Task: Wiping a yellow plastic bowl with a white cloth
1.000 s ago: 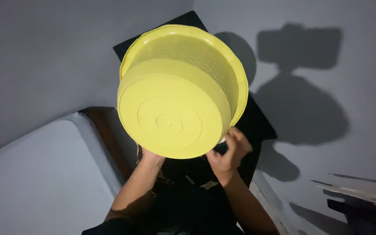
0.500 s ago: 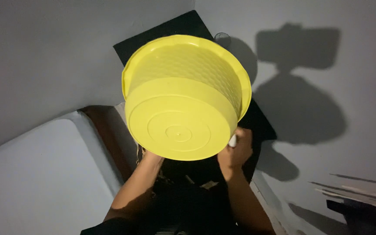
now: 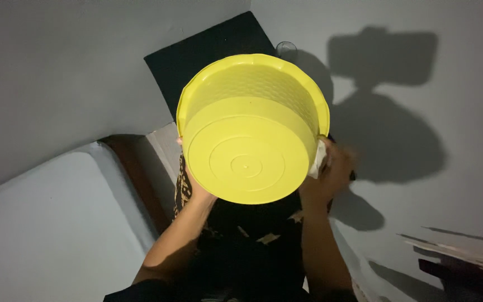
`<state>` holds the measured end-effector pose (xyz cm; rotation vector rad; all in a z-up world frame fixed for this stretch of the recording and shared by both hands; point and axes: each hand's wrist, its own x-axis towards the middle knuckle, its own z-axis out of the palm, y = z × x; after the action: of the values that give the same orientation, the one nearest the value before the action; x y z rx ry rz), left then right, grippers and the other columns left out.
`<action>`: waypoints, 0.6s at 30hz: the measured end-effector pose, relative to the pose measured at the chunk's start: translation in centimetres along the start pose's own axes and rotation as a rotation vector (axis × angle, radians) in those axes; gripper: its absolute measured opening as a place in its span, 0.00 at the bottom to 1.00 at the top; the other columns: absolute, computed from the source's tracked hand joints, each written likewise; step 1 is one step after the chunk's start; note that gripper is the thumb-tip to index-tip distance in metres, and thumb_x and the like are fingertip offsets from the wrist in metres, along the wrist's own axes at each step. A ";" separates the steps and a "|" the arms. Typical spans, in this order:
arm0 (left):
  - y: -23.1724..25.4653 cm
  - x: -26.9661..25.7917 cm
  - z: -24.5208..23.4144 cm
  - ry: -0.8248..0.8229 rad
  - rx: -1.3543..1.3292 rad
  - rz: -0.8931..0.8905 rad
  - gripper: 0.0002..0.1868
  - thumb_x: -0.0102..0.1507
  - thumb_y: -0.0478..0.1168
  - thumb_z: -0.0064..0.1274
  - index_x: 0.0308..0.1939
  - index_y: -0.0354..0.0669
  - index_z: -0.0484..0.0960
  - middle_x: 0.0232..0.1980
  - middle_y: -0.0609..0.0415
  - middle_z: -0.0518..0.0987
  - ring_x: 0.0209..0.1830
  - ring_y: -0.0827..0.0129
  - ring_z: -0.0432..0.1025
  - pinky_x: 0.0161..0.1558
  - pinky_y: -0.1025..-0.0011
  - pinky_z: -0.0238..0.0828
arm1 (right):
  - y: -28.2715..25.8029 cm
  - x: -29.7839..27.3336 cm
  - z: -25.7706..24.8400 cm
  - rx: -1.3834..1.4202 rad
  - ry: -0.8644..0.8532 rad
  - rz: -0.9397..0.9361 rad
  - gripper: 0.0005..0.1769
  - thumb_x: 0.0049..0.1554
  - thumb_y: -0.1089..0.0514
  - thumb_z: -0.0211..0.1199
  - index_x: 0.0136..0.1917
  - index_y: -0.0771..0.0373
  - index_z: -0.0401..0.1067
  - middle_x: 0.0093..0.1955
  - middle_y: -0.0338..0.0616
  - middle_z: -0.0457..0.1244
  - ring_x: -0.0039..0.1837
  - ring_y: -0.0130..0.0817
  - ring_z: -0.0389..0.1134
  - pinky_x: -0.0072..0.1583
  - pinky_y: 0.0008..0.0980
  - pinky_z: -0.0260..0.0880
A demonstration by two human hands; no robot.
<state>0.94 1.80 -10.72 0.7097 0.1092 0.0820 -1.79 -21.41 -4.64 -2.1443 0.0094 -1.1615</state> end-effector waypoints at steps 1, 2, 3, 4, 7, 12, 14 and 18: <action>0.0 0.0 0.1 0.001 0.000 0.000 0.37 0.74 0.62 0.29 0.78 0.40 0.59 0.69 0.48 0.71 0.64 0.67 0.70 0.63 0.68 0.72 | 0.8 -1.4 0.2 0.001 -0.001 0.001 0.21 0.64 0.47 0.68 0.60 0.65 0.72 0.49 0.49 0.63 0.51 0.41 0.64 0.55 0.39 0.62; 0.0 0.2 0.2 0.021 0.065 0.014 0.38 0.73 0.63 0.29 0.78 0.41 0.58 0.67 0.47 0.72 0.64 0.67 0.70 0.63 0.69 0.72 | 1.5 -2.7 0.5 0.041 -0.014 0.034 0.20 0.68 0.47 0.62 0.64 0.64 0.70 0.53 0.51 0.61 0.55 0.43 0.62 0.60 0.41 0.61; 0.1 0.4 0.4 0.040 0.129 0.028 0.38 0.72 0.64 0.29 0.77 0.42 0.58 0.66 0.47 0.72 0.63 0.66 0.71 0.63 0.69 0.73 | 2.2 -3.9 0.8 0.083 -0.026 0.068 0.20 0.72 0.46 0.55 0.68 0.62 0.68 0.56 0.53 0.59 0.59 0.45 0.61 0.64 0.43 0.60; 0.0 0.5 0.5 0.041 0.130 0.028 0.38 0.72 0.64 0.29 0.77 0.42 0.58 0.66 0.47 0.72 0.63 0.66 0.71 0.63 0.69 0.73 | 0.3 -2.3 1.0 0.083 -0.026 0.069 0.20 0.72 0.46 0.55 0.68 0.62 0.68 0.56 0.53 0.59 0.59 0.45 0.61 0.64 0.43 0.60; 0.0 0.7 1.0 0.008 -0.101 -0.013 0.39 0.73 0.65 0.28 0.74 0.36 0.62 0.62 0.44 0.74 0.61 0.65 0.72 0.60 0.67 0.74 | -3.1 -0.3 1.1 0.157 -0.003 -0.224 0.31 0.73 0.37 0.35 0.71 0.63 0.62 0.61 0.59 0.57 0.61 0.49 0.59 0.66 0.47 0.57; -0.1 0.9 1.9 0.073 -0.175 -0.092 0.40 0.72 0.66 0.30 0.72 0.35 0.64 0.62 0.45 0.74 0.59 0.65 0.73 0.57 0.66 0.76 | -0.3 -5.8 2.1 0.001 -0.040 0.180 0.34 0.72 0.34 0.38 0.69 0.65 0.64 0.63 0.58 0.59 0.64 0.52 0.58 0.68 0.50 0.58; -0.4 0.4 2.3 0.025 0.204 0.037 0.40 0.71 0.66 0.36 0.71 0.34 0.62 0.62 0.43 0.73 0.58 0.62 0.73 0.56 0.64 0.77 | -0.1 -3.9 2.3 0.042 0.030 0.090 0.38 0.69 0.30 0.36 0.69 0.66 0.63 0.62 0.57 0.59 0.62 0.49 0.58 0.66 0.48 0.58; -0.3 0.1 3.2 0.074 0.102 -0.133 0.43 0.69 0.69 0.28 0.66 0.32 0.69 0.53 0.42 0.78 0.51 0.61 0.78 0.50 0.65 0.80 | 4.4 -3.9 0.9 0.145 0.063 0.099 0.37 0.69 0.32 0.36 0.65 0.68 0.61 0.58 0.52 0.56 0.60 0.39 0.58 0.64 0.43 0.59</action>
<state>1.48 -0.49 -8.47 0.7993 0.2325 -0.0252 -2.15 -23.03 -10.41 -1.9582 0.0571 -1.1366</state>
